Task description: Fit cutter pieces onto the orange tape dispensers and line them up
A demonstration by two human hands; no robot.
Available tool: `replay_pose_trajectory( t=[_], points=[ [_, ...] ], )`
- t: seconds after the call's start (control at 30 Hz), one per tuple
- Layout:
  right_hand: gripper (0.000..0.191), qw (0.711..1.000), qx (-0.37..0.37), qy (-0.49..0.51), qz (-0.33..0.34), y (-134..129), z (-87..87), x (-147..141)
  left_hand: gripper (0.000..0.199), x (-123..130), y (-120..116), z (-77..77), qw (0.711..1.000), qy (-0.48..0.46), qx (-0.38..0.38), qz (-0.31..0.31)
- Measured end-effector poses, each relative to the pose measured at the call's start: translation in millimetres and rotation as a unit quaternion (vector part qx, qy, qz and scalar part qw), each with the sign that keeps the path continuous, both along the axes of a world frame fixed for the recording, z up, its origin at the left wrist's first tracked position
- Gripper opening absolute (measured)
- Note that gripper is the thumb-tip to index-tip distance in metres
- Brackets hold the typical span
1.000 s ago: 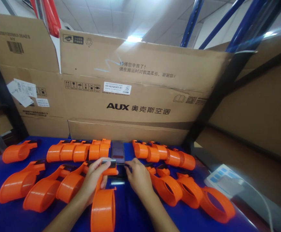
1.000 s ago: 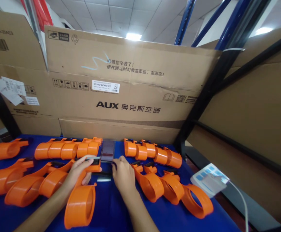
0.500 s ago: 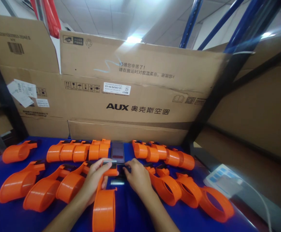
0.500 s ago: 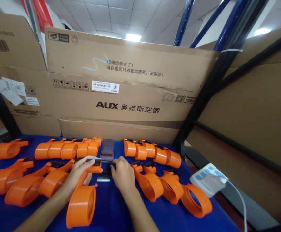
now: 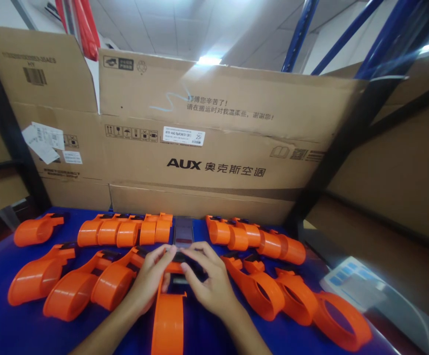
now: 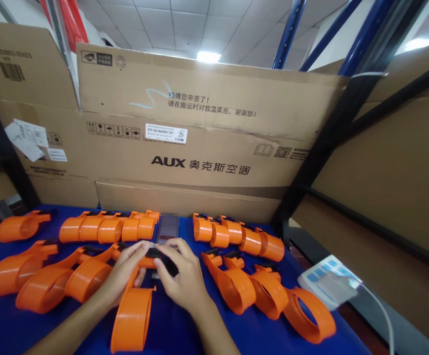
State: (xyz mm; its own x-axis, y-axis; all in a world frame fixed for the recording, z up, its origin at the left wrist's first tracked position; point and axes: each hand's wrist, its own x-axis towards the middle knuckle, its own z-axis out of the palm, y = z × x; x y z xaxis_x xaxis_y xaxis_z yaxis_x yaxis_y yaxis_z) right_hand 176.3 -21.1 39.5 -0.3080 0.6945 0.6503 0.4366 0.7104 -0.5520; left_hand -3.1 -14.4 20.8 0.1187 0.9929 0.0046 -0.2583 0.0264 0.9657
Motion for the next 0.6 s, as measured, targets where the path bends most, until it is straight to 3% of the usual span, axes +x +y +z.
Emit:
replay_pose_trajectory(
  t=[0.43,0.6],
  points=[
    [0.025,0.999,-0.037,-0.003,-0.002,0,3.7,2,0.047,-2,2,0.3,1.000,-0.004,-0.010,0.022],
    [0.022,0.996,0.004,0.031,-0.082,5,4.0,10,0.057,-5,1,6.1,0.998,-0.037,-0.018,0.050]
  ],
)
